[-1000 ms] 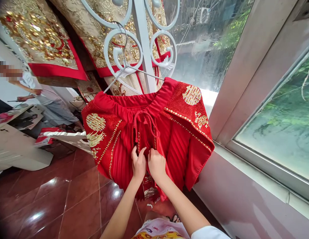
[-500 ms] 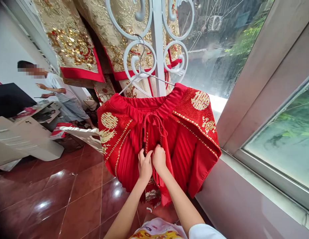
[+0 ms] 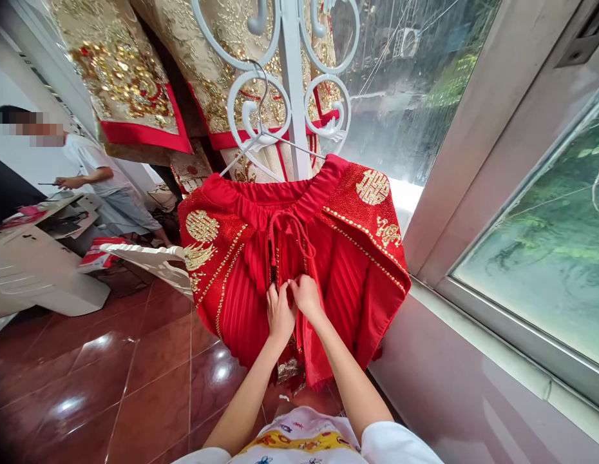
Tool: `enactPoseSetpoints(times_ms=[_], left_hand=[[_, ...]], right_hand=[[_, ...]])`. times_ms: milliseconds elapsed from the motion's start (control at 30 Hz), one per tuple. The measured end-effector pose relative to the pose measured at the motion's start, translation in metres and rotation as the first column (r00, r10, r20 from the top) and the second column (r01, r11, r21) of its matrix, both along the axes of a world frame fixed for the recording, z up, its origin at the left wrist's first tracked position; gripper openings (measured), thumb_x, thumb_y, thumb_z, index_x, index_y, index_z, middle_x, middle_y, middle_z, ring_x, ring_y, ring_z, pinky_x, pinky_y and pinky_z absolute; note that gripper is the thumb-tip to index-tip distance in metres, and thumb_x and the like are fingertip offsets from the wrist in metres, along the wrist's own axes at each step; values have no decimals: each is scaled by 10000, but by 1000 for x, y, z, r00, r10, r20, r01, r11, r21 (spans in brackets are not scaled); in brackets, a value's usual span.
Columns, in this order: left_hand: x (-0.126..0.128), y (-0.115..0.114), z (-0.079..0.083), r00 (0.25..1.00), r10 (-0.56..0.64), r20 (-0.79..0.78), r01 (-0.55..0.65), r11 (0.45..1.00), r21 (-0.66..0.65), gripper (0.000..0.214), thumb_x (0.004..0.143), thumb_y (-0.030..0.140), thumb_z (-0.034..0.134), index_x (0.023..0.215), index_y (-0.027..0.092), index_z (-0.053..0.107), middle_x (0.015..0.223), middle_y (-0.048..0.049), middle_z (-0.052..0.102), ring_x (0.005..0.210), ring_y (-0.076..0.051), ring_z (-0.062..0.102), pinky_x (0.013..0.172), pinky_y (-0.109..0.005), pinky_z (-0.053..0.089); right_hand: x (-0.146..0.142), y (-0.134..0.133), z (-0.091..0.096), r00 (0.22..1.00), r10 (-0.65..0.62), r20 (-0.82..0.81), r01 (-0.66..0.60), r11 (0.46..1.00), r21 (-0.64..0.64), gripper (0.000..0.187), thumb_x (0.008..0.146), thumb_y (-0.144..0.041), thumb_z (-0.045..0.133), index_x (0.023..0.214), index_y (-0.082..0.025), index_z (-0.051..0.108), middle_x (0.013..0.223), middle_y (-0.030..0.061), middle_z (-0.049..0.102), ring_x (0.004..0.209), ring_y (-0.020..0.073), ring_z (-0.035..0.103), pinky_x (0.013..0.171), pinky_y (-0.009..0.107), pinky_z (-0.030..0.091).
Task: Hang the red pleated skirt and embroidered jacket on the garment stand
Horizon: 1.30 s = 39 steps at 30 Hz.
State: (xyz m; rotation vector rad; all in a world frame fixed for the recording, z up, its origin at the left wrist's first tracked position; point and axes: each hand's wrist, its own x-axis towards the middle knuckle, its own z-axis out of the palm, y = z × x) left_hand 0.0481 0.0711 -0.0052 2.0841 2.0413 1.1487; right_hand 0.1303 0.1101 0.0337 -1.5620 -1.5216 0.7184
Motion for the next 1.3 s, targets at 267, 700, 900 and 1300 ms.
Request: enactPoseSetpoints(times_ms=[267, 700, 900, 1300], left_hand=[[0, -5, 4, 1000, 10, 24, -10, 1000, -29, 349, 852, 201, 447, 1191, 173, 527, 1260, -163, 455, 1157, -280, 476, 934, -424, 433], [2, -3, -3, 997, -28, 70, 29, 999, -13, 380, 832, 168, 460, 1207, 169, 516, 1289, -154, 448, 1178, -274, 467, 970, -411, 410], [8, 7, 4, 998, 58, 13, -57, 997, -49, 316, 884, 181, 350, 1093, 151, 586, 1193, -170, 522, 1077, -282, 526, 838, -394, 464], [5, 6, -8, 1000, 25, 2, -25, 998, 52, 195, 855, 251, 468, 874, 145, 629, 963, -124, 556, 901, -236, 560, 770, -337, 470]], right_hand=[[1, -11, 0, 990, -142, 29, 139, 988, 71, 247, 875, -263, 409, 837, -129, 613, 708, 85, 657, 601, 147, 590, 547, 219, 387], [-3, 0, -2, 994, -65, -93, 64, 998, -15, 164, 791, -238, 502, 694, -138, 589, 681, 67, 634, 600, 128, 553, 543, 210, 349], [-4, -8, -1, 965, -9, -260, -18, 995, -101, 291, 727, -255, 510, 458, -172, 436, 398, -34, 412, 404, 76, 362, 426, 209, 247], [1, -17, 65, 773, -93, -627, -109, 955, -277, 162, 598, -127, 476, 436, -142, 472, 309, -61, 334, 274, 33, 232, 307, 191, 140]])
